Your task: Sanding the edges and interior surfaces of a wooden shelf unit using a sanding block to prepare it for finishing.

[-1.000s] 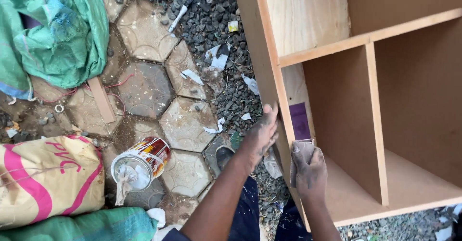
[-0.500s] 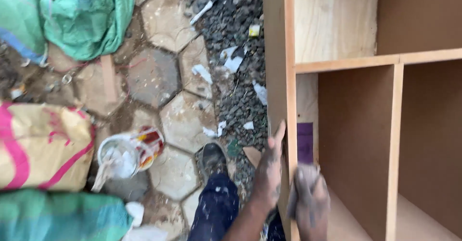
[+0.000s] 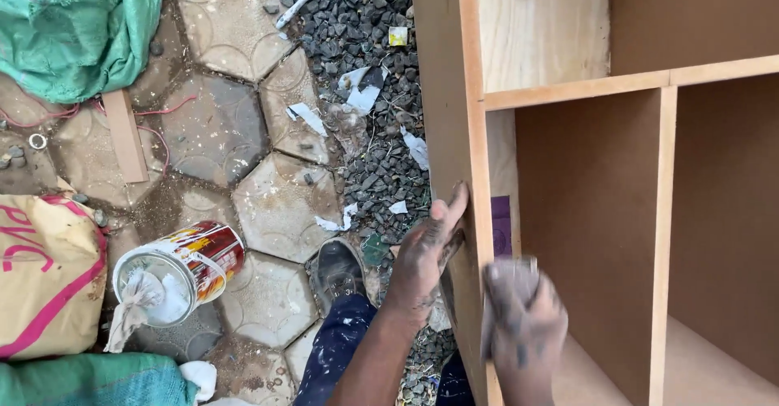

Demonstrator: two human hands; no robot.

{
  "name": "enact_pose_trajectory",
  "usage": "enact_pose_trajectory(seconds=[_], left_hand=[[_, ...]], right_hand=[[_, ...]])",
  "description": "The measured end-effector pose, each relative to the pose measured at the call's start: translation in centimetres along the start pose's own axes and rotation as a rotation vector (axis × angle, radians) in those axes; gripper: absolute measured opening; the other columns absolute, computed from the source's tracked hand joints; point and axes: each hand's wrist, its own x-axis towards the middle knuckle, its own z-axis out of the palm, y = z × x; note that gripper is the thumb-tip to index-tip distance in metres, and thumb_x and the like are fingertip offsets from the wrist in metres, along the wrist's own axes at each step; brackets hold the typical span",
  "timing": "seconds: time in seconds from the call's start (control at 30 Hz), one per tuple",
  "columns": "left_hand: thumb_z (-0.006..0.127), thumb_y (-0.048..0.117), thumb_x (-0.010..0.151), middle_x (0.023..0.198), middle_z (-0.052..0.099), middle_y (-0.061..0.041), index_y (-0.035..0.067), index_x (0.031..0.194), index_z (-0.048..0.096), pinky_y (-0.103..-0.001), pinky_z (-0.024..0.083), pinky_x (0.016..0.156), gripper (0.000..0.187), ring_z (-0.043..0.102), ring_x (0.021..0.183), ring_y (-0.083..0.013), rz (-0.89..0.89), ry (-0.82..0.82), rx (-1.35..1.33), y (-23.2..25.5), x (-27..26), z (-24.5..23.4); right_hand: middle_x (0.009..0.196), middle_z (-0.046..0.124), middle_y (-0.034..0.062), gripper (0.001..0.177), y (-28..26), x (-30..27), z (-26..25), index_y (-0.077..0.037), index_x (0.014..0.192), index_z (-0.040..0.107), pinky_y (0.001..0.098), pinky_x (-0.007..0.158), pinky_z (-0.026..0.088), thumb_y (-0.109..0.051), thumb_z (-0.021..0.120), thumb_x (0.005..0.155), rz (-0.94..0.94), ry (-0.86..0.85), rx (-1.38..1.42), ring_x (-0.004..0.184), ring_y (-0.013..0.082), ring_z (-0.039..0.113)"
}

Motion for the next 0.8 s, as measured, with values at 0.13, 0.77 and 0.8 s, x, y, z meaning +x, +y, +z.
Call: enact_pose_trajectory(seconds=[0.13,0.77,0.8], left_hand=[[0.032,0.076,0.091,0.167,0.03,-0.019,0.005,0.155,0.041,-0.05,0.018,0.125,0.096,0.022,0.156,-0.0353,-0.026,0.068,0.064,-1.1,0.0,0.1],[0.035,0.068,0.096,0.167,0.024,-0.027,-0.002,0.159,0.023,-0.049,0.021,0.125,0.095,0.026,0.155,-0.036,0.039,-0.016,-0.437,-4.2,1.1,-2.5],[0.035,0.068,0.096,0.167,0.024,-0.027,-0.002,0.159,0.023,-0.049,0.021,0.125,0.095,0.026,0.155,-0.036,0.041,-0.017,-0.44,-4.0,1.2,-2.4]], right_hand=[[0.078,0.053,0.0133,0.02,-6.8,3.6,2.2,-0.011,0.097,0.061,0.0423,0.061,0.048,-0.028,0.071,0.092,-0.942,0.171,-0.081,0.068,0.0288,0.054],[0.068,0.059,0.0025,0.041,2.0,-2.6,-0.7,-0.017,0.089,0.048,0.0441,0.065,0.052,-0.052,0.068,0.09,-0.445,-0.097,-0.527,0.063,0.0279,0.064],[0.068,0.059,0.0025,0.041,5.5,-2.7,-1.1,-0.017,0.089,0.048,0.0441,0.065,0.052,-0.052,0.068,0.09,-0.447,-0.095,-0.528,0.063,0.0279,0.064]])
